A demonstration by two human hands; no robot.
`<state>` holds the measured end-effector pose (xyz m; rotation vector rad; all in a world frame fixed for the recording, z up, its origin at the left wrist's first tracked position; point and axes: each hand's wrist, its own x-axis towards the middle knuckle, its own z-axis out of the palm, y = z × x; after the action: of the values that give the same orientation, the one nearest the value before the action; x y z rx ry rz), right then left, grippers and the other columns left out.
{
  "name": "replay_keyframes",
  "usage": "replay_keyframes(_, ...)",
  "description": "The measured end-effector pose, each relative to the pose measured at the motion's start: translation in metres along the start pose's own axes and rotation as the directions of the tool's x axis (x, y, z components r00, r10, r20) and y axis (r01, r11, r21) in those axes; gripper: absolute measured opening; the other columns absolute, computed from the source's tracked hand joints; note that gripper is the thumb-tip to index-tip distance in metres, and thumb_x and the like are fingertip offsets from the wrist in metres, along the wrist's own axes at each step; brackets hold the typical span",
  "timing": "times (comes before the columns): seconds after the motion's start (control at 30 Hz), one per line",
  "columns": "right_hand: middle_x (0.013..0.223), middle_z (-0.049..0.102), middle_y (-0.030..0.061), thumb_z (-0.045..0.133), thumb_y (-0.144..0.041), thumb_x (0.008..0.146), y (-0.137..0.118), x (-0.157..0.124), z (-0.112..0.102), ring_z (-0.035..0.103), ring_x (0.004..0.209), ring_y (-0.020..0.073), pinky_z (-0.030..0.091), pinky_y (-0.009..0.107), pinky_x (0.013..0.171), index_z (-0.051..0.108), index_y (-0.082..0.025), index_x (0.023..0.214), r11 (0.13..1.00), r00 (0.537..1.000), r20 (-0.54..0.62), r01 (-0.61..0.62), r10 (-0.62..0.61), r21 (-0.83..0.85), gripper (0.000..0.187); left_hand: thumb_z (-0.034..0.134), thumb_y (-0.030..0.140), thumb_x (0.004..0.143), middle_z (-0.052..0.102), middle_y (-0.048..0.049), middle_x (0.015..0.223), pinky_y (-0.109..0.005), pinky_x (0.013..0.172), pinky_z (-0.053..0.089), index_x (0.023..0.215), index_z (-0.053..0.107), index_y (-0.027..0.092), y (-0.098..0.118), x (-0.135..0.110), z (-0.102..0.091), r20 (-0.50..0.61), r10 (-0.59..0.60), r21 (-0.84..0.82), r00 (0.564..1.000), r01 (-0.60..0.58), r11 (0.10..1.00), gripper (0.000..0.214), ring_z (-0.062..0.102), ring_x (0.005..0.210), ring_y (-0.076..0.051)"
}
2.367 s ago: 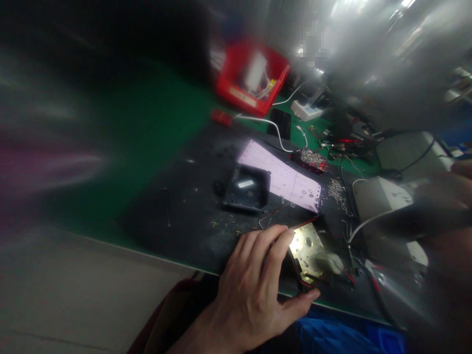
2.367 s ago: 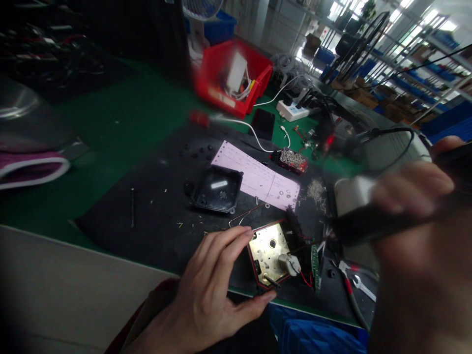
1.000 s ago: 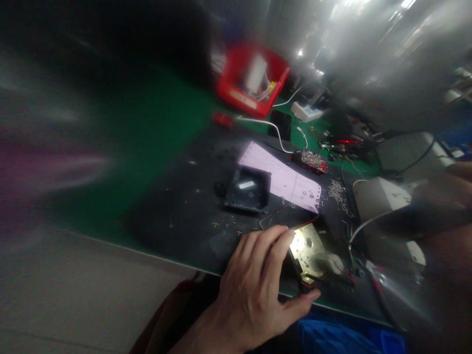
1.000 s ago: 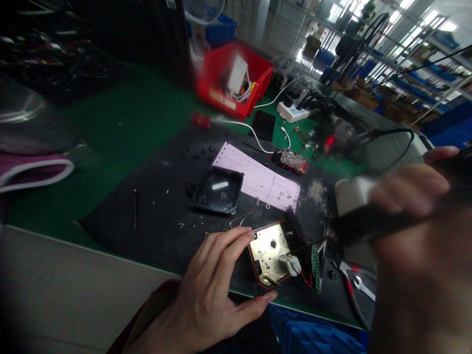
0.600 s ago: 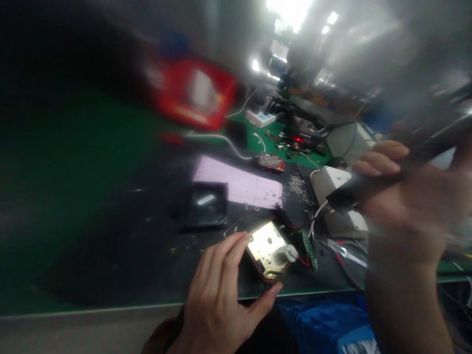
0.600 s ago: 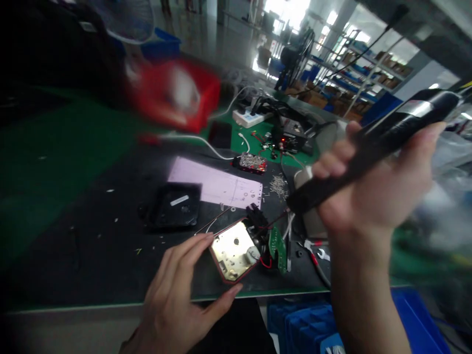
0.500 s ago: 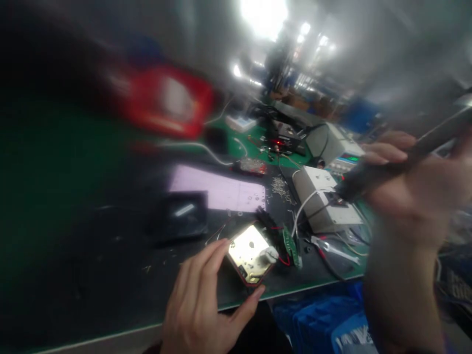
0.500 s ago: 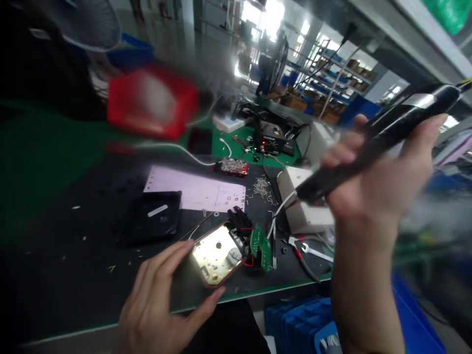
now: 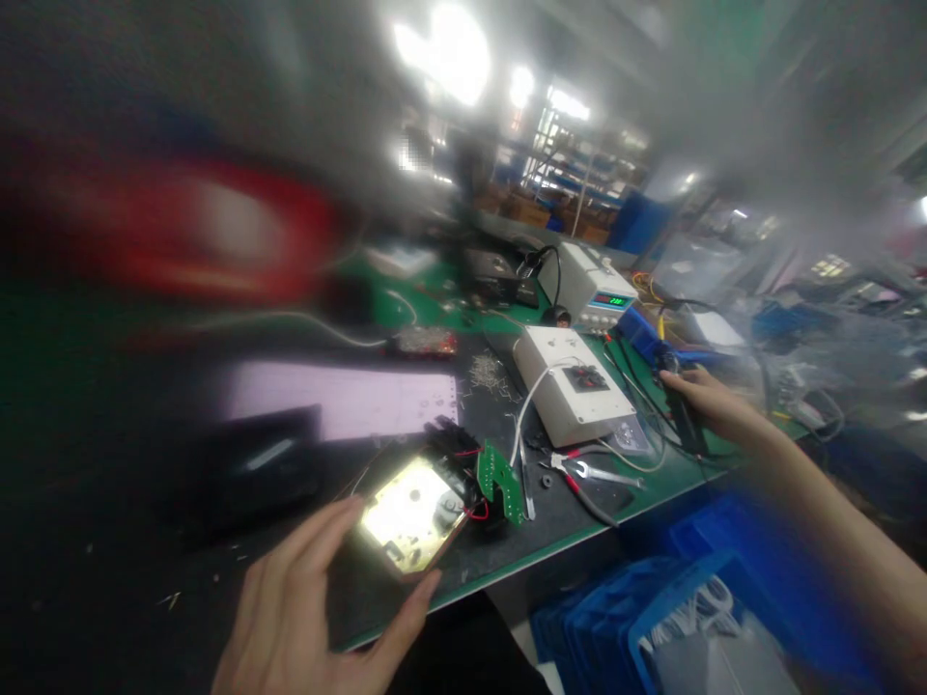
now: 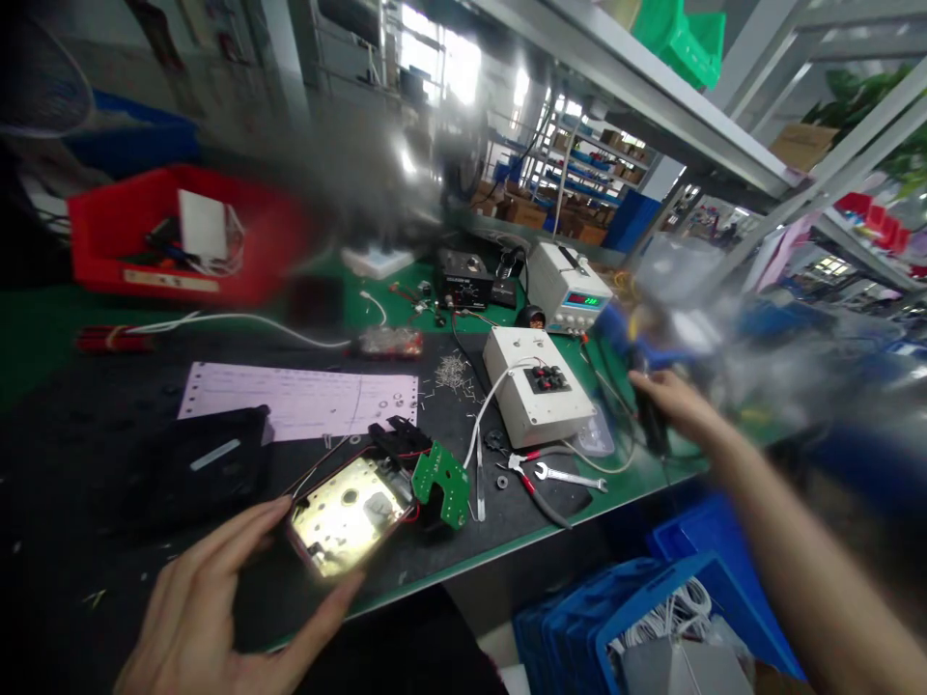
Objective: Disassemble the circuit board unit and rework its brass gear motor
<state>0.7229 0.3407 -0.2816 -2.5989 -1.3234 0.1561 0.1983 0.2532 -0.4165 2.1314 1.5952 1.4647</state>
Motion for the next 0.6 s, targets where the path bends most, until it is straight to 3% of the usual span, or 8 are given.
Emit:
replay_keyframes(0.1,0.099,0.059,0.0068,0.058,-0.049,0.108,0.016,0.027,0.020,0.061,0.089,0.0137,0.057,0.030,0.087,0.062,-0.008,0.113,0.995,1.000,0.009,-0.028,0.029,-0.094,0.042,0.084,0.043,0.078,0.062,-0.0154,0.137,-0.058,0.104,0.050,0.144,0.051,0.017,-0.001,0.000,-0.003,0.035,0.012,0.012,0.999,-0.013,1.000,0.078,0.061,0.122,-0.037)
replay_keyframes(0.23,0.102,0.059,0.0081,0.059,-0.051,0.107,0.023,0.052,0.032,0.060,0.094,0.0153,0.055,0.033,0.093,0.062,-0.008,0.114,0.975,0.998,-0.060,-0.011,-0.003,-0.222,0.043,0.083,0.042,0.079,0.061,-0.0154,0.137,-0.059,0.107,0.049,0.144,0.051,0.018,0.001,0.001,-0.003,0.032,-0.003,0.040,0.999,0.001,0.999,0.076,0.060,0.123,-0.037)
replay_keyframes(0.47,0.115,0.056,0.0132,0.057,-0.059,0.106,0.027,0.054,0.050,0.060,0.103,0.0198,0.056,0.038,0.095,0.052,-0.007,0.136,0.933,0.983,-0.181,-0.030,-0.038,-0.359,0.060,0.082,0.041,0.080,0.060,-0.0149,0.137,-0.059,0.107,0.051,0.142,0.051,0.020,0.003,0.001,-0.001,0.041,0.002,0.025,0.999,-0.003,1.000,0.072,0.059,0.125,-0.036)
replay_keyframes(0.6,0.110,0.057,0.0135,0.056,-0.053,0.108,0.026,0.057,0.050,0.061,0.099,0.0189,0.056,0.036,0.093,0.051,-0.004,0.137,0.935,0.982,-0.181,-0.022,-0.045,-0.354,0.057,0.082,0.040,0.081,0.059,-0.0160,0.138,-0.059,0.108,0.050,0.142,0.051,0.018,0.004,0.002,-0.003,0.056,-0.009,0.028,0.998,0.007,1.000,0.072,0.059,0.126,-0.036)
